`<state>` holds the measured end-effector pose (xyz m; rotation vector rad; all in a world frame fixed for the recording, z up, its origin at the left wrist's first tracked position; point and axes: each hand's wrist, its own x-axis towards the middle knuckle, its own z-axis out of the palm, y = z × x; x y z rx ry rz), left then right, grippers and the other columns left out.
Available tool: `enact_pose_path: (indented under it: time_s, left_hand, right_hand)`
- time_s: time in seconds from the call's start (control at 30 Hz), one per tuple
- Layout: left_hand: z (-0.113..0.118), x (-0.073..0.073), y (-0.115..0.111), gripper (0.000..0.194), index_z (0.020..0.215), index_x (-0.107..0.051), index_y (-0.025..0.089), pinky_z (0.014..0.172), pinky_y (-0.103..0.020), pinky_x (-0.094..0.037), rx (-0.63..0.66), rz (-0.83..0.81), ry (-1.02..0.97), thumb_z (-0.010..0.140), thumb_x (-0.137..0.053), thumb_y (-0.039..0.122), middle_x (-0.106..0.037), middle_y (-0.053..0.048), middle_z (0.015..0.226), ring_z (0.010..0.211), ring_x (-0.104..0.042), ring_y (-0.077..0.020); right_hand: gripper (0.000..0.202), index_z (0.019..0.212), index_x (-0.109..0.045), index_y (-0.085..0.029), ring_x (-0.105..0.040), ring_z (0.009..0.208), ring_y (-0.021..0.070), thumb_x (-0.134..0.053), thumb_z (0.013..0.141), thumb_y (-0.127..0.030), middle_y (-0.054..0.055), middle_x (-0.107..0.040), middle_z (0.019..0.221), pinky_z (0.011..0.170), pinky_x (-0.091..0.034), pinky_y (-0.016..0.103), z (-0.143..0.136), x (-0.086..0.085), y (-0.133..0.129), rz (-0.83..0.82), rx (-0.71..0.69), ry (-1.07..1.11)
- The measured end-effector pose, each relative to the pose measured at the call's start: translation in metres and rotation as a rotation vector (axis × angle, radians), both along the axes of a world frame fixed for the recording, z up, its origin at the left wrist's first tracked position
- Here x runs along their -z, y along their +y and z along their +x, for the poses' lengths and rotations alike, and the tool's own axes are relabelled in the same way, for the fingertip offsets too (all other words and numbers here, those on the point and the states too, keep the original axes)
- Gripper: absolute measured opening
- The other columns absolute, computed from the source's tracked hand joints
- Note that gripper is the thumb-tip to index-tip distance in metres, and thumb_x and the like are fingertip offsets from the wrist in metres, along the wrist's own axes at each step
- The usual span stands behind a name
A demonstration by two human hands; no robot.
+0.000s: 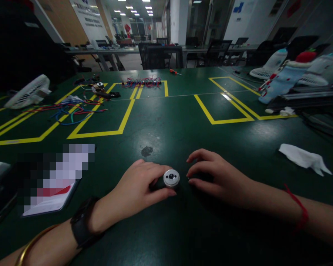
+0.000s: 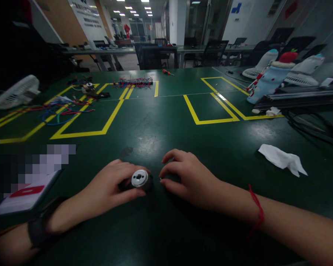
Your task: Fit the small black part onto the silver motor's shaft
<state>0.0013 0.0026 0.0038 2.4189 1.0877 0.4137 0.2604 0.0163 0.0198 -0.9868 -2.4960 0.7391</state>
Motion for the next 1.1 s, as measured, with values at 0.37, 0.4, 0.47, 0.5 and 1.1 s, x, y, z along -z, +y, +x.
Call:
enact_pose_path:
  time_s: [0.37, 0.4, 0.47, 0.5, 1.1]
  left_hand:
    - [0.001, 0.0, -0.001, 0.028, 0.097, -0.064, 0.024, 0.063, -0.029, -0.03, 0.002, 0.02, -0.02, 0.088, -0.064, 0.05, -0.065, 0.004, 0.078, 0.068, -0.057, -0.0156]
    - [0.001, 0.0, -0.001, 0.028, 0.097, -0.064, 0.024, 0.063, -0.029, -0.03, 0.0, 0.021, -0.018, 0.088, -0.064, 0.05, -0.065, 0.004, 0.077, 0.067, -0.056, -0.0155]
    - [0.001, 0.001, -0.001, 0.029, 0.096, -0.064, 0.023, 0.063, -0.029, -0.03, -0.004, 0.026, -0.02, 0.088, -0.063, 0.051, -0.064, 0.003, 0.077, 0.067, -0.056, -0.0155]
    - [0.001, 0.001, -0.001, 0.03, 0.097, -0.065, 0.023, 0.063, -0.028, -0.031, -0.005, 0.029, -0.02, 0.088, -0.063, 0.052, -0.065, 0.003, 0.077, 0.067, -0.056, -0.0156]
    - [0.001, -0.001, 0.0, 0.035, 0.117, -0.059, 0.031, 0.072, -0.031, -0.033, -0.007, -0.01, -0.015, 0.088, -0.063, 0.052, -0.07, 0.005, 0.094, 0.081, -0.062, -0.0172]
  right_hand:
    - [0.014, 0.097, -0.073, -0.019, -0.059, 0.089, 0.0182, -0.064, 0.087, -0.023, 0.007, -0.059, 0.102, 0.08, -0.049, 0.033, -0.035, -0.027, 0.004, 0.101, -0.053, 0.129]
    - [0.013, 0.097, -0.072, -0.02, -0.059, 0.089, 0.0181, -0.064, 0.087, -0.023, 0.006, -0.059, 0.101, 0.08, -0.048, 0.033, -0.036, -0.027, 0.004, 0.101, -0.046, 0.135]
    - [0.012, 0.096, -0.072, -0.02, -0.059, 0.088, 0.0174, -0.065, 0.087, -0.023, 0.006, -0.06, 0.1, 0.079, -0.048, 0.032, -0.036, -0.026, 0.004, 0.087, -0.034, 0.163]
    - [0.012, 0.096, -0.072, -0.02, -0.059, 0.087, 0.017, -0.065, 0.087, -0.024, 0.006, -0.06, 0.099, 0.079, -0.048, 0.031, -0.036, -0.026, 0.004, 0.076, -0.029, 0.175]
    - [0.019, 0.079, -0.067, -0.019, -0.06, 0.075, 0.0165, -0.063, 0.088, -0.034, 0.003, -0.064, 0.083, 0.068, -0.047, 0.03, 0.011, -0.008, 0.013, -0.293, 0.27, 0.324]
